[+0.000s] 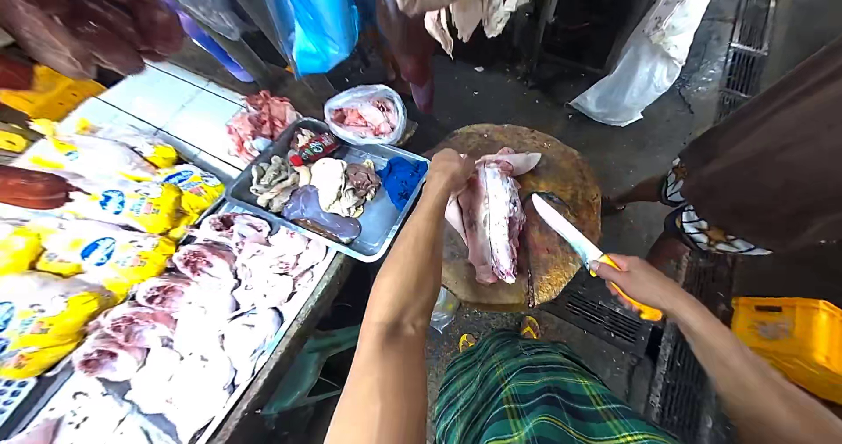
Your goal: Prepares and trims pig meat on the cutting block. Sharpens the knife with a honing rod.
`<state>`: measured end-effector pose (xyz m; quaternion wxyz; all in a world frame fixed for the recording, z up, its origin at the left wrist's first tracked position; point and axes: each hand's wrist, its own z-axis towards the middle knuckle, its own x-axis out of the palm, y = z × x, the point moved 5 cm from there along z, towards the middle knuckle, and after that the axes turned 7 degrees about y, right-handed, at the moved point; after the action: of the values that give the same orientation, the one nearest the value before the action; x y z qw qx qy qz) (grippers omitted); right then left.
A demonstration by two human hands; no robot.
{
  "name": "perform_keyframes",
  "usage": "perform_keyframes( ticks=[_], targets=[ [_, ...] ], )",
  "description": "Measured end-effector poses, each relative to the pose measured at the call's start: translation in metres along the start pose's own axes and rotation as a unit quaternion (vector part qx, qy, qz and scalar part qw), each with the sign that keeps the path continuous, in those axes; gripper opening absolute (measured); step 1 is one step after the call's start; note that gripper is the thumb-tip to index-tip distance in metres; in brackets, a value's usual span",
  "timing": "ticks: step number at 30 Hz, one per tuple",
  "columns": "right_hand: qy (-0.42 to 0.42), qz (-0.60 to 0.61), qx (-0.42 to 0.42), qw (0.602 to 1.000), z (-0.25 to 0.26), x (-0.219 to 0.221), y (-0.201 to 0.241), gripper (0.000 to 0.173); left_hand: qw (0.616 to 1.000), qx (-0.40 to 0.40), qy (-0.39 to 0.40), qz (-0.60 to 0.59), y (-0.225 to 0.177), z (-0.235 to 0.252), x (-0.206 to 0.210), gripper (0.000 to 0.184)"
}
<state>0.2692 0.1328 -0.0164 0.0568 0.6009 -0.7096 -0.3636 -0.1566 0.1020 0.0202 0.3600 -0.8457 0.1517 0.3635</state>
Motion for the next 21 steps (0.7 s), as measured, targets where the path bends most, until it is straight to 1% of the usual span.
perform_keyframes(
  ticks=[1, 2, 4, 7, 9, 11, 13, 15, 17, 19, 21],
  targets=[
    [-0.012, 0.044, -0.012, 0.999, 0.001, -0.001, 0.009, 0.048, 1.000, 0.001, 0.005, -0.012, 0.005, -0.001, -0.001, 0.053],
    [-0.015, 0.063, -0.025, 0.998, 0.005, -0.003, 0.025, 0.047, 1.000, 0.000, 0.004, -0.026, 0.010, -0.001, -0.001, 0.052],
    [0.004, 0.051, -0.055, 0.997, 0.026, -0.008, 0.074, 0.048, 0.998, -0.011, -0.010, -0.053, 0.015, -0.006, 0.000, 0.053],
    [0.045, -0.008, -0.096, 0.994, 0.086, -0.010, 0.154, 0.057, 0.995, -0.063, -0.036, -0.063, 0.010, -0.027, 0.010, 0.050],
    [0.065, -0.062, -0.110, 0.990, 0.121, -0.009, 0.210, 0.058, 0.994, -0.084, -0.051, -0.042, 0.003, -0.035, 0.011, 0.053],
    [0.094, -0.136, -0.095, 0.982, 0.129, -0.001, 0.252, 0.052, 0.995, -0.074, -0.052, -0.048, 0.002, -0.040, 0.012, 0.050],
    [0.101, -0.207, -0.075, 0.970, 0.120, 0.008, 0.275, 0.052, 0.995, -0.054, -0.063, -0.063, 0.005, -0.040, 0.012, 0.044],
    [0.101, -0.254, -0.070, 0.959, 0.115, 0.015, 0.278, 0.050, 0.993, -0.037, -0.071, -0.089, 0.011, -0.035, 0.011, 0.041],
    [0.089, -0.264, -0.085, 0.957, 0.114, 0.020, 0.260, 0.052, 0.988, -0.018, -0.069, -0.135, 0.023, -0.027, 0.011, 0.040],
    [0.068, -0.252, -0.104, 0.960, 0.103, 0.025, 0.226, 0.053, 0.973, 0.000, -0.046, -0.227, 0.036, -0.024, 0.012, 0.036],
    [0.038, -0.217, -0.074, 0.973, 0.074, 0.034, 0.182, 0.051, 0.944, 0.041, 0.000, -0.329, 0.048, -0.019, 0.012, 0.029]
  ],
)
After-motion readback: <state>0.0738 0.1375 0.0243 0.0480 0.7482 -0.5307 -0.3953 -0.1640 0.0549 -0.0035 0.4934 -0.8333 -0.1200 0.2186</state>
